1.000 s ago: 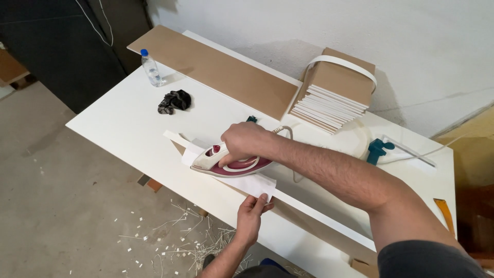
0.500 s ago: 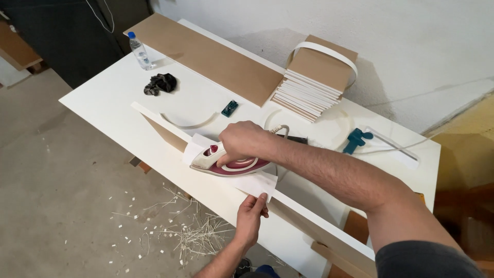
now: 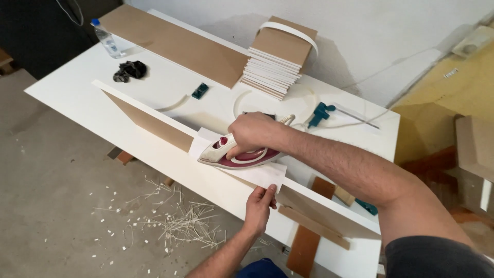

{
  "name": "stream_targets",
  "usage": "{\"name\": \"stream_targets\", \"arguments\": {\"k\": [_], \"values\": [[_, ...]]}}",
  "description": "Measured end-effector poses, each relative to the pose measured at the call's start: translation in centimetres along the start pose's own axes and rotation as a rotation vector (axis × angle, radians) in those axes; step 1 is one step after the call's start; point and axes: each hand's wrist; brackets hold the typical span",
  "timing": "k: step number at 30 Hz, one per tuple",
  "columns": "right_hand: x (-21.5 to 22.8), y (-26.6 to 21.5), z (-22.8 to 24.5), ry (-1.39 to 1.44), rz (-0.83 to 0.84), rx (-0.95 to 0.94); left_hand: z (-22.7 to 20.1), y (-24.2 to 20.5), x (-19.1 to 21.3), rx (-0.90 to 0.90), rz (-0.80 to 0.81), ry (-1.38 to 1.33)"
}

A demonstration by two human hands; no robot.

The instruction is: The person places a long wooden board on a stand and positions a white strip along its edge. They use an iron to press the strip onto the board, moving the iron along the length of the strip. After ironing, the person uses a sanding block to smooth the edge of the board and then picks up a blue clamp.

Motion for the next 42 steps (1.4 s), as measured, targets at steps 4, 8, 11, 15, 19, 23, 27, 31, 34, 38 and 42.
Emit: {"name": "stream_targets", "arguments": {"k": [4, 8, 11, 15, 19, 23, 27, 31, 34, 38, 42], "values": [[-1.9, -4.0, -1.3, -0.010, 0.008, -0.004, 3.2, -1.6, -2.4, 0.009, 0.011, 0.028], [-3.4, -7.8, -2.8, 0.090, -0.073, 0.084, 6.3, -3.4, -4.9, -0.084, 0.067, -0.111], [-5.3, -10.1, -4.0, 0.090, -0.072, 0.055, 7.6, -5.0, -6.7, -0.069, 0.099, -0.111], [-7.4, -13.2, -5.4, 0.106, -0.065, 0.045, 9.9, -6.9, -9.2, -0.063, 0.106, -0.083], [-10.1, -15.0, -6.6, 0.002, 0.005, -0.021, 8.8, -9.9, -11.8, 0.026, 0.117, 0.084], [-11.3, -17.6, -7.9, 0.006, 0.019, -0.021, 10.9, -10.7, -14.0, 0.018, 0.134, 0.084], [-12.9, -20.1, -9.2, 0.003, 0.020, -0.014, 13.0, -11.5, -16.0, 0.059, 0.127, 0.087], [-14.5, -22.6, -10.4, 0.035, 0.033, -0.031, 14.7, -12.6, -17.7, 0.036, 0.180, 0.121], [-15.6, -24.2, -11.3, 0.034, 0.043, -0.046, 15.5, -13.4, -19.0, 0.074, 0.180, 0.172], [-16.5, -26.5, -12.2, 0.050, 0.071, -0.074, 16.9, -14.4, -20.4, 0.100, 0.217, 0.156], [-17.4, -28.9, -12.6, 0.058, 0.102, -0.110, 18.1, -15.4, -21.5, 0.125, 0.255, 0.176]]}}
Point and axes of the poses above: each hand's wrist, its own y-axis towards the middle knuckle, its own x-axis out of the back of the hand, z = x × y, and after that the axes turned 7 degrees about -y, right-handed
